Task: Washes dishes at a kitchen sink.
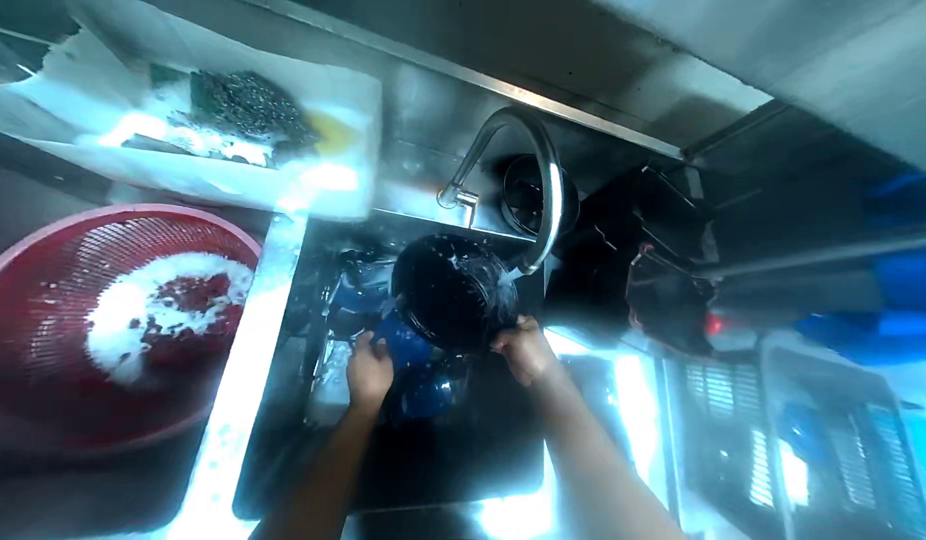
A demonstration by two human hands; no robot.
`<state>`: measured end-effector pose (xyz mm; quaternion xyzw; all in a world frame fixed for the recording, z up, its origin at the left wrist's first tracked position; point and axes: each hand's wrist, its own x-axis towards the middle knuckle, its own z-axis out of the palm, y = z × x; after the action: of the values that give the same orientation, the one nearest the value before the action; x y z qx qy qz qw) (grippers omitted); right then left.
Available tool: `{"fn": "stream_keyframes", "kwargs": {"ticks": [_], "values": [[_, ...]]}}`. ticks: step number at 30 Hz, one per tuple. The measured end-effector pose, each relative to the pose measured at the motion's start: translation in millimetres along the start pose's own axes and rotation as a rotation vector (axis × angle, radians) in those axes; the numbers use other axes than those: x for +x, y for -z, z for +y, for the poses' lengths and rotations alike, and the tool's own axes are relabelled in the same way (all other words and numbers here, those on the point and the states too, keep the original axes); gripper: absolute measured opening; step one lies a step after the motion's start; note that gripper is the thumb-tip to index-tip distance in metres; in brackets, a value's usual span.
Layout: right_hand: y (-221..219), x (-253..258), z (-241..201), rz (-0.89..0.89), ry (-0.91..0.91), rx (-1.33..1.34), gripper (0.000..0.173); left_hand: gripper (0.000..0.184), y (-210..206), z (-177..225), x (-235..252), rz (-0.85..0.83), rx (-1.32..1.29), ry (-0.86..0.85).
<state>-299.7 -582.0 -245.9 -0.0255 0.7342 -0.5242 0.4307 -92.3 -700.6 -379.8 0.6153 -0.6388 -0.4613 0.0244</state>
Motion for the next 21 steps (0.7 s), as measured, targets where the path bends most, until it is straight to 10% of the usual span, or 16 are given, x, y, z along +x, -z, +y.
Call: {"fn": "stream_keyframes", "kwargs": {"ticks": [21], "values": [[24,-19,29,0.002,-0.032,0.82,0.041,0.042,-7,-1,-7,-0.107,0.043,0.001]]}}
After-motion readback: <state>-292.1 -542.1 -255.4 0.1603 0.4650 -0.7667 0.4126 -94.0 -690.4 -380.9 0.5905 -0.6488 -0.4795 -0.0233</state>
